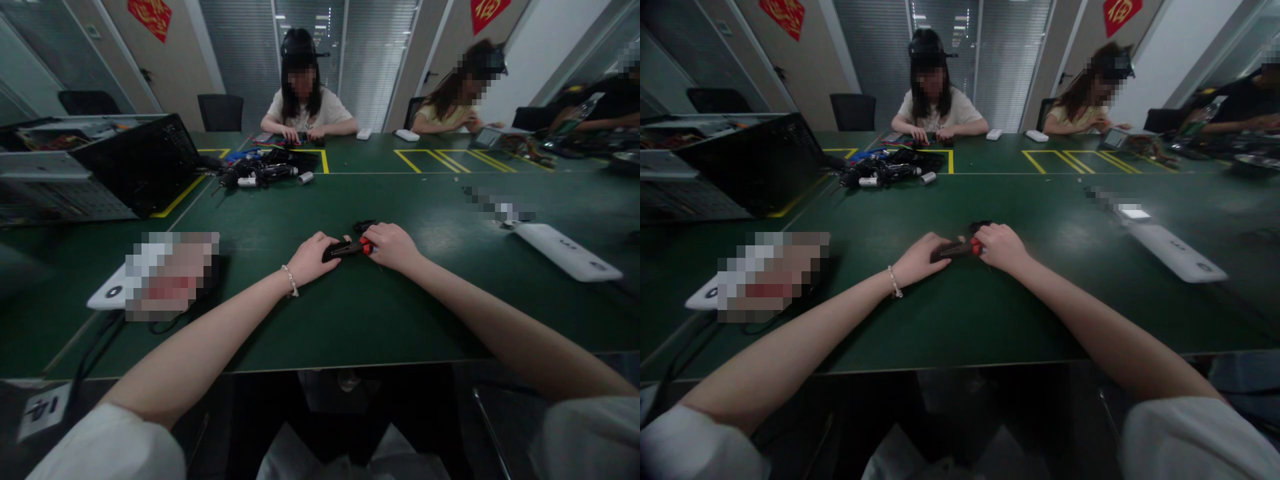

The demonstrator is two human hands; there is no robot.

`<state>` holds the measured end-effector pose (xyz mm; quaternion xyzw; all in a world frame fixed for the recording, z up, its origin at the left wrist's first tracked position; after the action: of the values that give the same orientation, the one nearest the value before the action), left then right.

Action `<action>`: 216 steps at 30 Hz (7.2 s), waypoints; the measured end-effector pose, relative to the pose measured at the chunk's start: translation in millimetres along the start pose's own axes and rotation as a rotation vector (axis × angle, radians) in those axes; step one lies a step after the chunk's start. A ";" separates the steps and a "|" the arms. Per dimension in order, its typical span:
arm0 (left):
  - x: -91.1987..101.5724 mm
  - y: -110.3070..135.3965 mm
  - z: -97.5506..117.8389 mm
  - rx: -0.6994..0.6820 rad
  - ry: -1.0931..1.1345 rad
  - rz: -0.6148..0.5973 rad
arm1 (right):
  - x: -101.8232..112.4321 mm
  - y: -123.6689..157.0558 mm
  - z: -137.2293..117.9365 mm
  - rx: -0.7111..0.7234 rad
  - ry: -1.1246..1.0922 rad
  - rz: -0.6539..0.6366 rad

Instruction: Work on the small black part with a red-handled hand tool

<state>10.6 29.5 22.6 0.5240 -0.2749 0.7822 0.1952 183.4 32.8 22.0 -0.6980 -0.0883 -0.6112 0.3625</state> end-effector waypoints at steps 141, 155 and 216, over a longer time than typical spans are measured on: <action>-4.0 -0.6 -1.7 -0.048 -0.011 0.010 | 3.5 0.7 -2.4 0.010 -0.013 -0.014; -3.1 -0.5 -0.7 -0.059 -0.021 0.017 | 3.7 0.6 -3.0 0.030 0.020 0.000; -5.5 -0.7 -2.1 -0.041 -0.006 0.015 | 0.4 0.7 -0.1 0.026 -0.011 0.002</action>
<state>11.6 31.3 17.0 0.5200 -0.2956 0.7762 0.1992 183.7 32.1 22.1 -0.6968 -0.0974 -0.6058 0.3716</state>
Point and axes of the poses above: each hand's wrist, its own y-axis away from the middle knuckle, its own x-axis out of the back of the hand, z = x × y, the point moved 5 cm from there along -y, towards the middle knuckle, and after that the axes turned 11 degrees about -y, right-handed, at the moved point
